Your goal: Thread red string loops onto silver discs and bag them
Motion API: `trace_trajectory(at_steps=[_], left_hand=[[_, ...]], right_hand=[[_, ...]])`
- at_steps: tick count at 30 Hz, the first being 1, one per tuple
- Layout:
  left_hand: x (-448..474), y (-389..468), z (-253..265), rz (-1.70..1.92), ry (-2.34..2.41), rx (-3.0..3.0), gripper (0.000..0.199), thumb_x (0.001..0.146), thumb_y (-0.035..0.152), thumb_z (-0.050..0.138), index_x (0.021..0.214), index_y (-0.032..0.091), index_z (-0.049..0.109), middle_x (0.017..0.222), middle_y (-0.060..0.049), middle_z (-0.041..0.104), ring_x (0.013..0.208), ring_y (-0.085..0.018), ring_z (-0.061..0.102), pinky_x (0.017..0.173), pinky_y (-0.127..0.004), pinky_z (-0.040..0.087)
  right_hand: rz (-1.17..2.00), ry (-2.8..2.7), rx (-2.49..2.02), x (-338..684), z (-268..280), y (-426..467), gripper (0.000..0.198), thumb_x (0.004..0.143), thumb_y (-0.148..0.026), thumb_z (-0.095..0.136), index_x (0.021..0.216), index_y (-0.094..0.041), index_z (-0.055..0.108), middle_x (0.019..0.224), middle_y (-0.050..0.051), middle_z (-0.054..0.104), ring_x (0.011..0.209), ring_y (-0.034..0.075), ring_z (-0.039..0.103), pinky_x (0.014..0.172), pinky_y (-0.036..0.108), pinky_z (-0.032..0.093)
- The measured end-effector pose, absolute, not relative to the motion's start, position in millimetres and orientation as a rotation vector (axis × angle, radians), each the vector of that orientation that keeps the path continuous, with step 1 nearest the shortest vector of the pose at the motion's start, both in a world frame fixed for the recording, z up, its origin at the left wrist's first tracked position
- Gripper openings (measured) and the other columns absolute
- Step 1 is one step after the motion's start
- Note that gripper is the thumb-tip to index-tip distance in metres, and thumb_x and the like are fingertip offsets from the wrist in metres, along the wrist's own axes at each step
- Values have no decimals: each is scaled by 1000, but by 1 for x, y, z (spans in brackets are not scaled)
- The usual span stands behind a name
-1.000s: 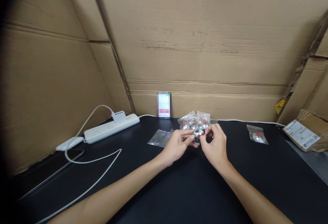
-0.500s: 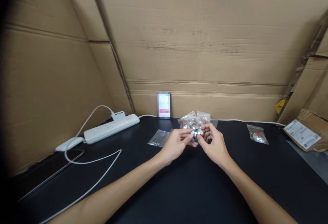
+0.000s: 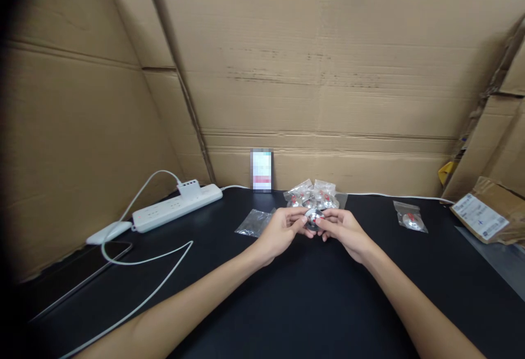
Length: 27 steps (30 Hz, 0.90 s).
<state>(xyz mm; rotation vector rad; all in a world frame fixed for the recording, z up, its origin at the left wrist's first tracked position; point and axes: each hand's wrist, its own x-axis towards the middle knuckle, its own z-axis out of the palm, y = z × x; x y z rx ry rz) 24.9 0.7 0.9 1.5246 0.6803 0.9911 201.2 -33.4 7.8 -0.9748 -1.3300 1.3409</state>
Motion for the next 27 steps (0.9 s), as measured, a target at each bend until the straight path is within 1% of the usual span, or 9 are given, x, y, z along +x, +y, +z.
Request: trace_trajectory(at_steps=[3,7,9,15,21,25,27], left_hand=[[25,0,3,990,690,1531,23,87,22,61,104,11,71,85,-10,74,66,-19,70,70,-34,58],[26,2,-1,993,741,1512,24,86,24,63,104,11,70,80,-10,74,65,-20,71,68,-34,58],[26,3,-4,994,762,1525,24,85,24,64,105,11,70,79,-9,74,64,-21,71,67,-34,58],[23,4,-3,965,755,1595,23,86,25,61,104,14,72,80,-9,74,66,-21,71,67,-35,58],[20,7,-2,920,760,1691,27,88,22,56,108,10,70,73,-9,71,61,-18,68,59,-29,55],[20,11,-3,906,857,1713,36,89,24,51,119,8,63,74,-9,71,60,-18,67,56,-28,52],[14,16,4,939,939,1812,35,90,26,47,117,10,63,75,-9,71,61,-18,67,57,-28,52]], right_hand=[[1369,-1297,-979,205,8,-33,30,70,-35,81,85,-12,68,71,3,66,62,12,60,60,25,49],[1388,-1294,-1004,209,9,-33,28,66,-32,83,80,-13,68,74,2,66,63,12,59,61,26,48],[1385,-1328,-1011,209,10,-34,27,66,-32,82,78,-14,68,74,1,64,62,11,56,59,25,46],[1363,-1356,-1024,206,4,-32,29,69,-37,79,79,-14,65,71,0,58,58,9,46,47,20,32],[1424,-1356,-1001,205,-4,-29,34,74,-43,76,81,-14,61,59,-7,42,49,5,26,44,20,13],[1431,-1335,-989,204,-6,-29,35,74,-44,76,79,-14,58,58,-7,41,48,4,25,44,21,11],[1419,-1313,-984,204,-5,-29,35,73,-42,77,77,-14,57,58,-7,41,48,5,26,43,21,11]])
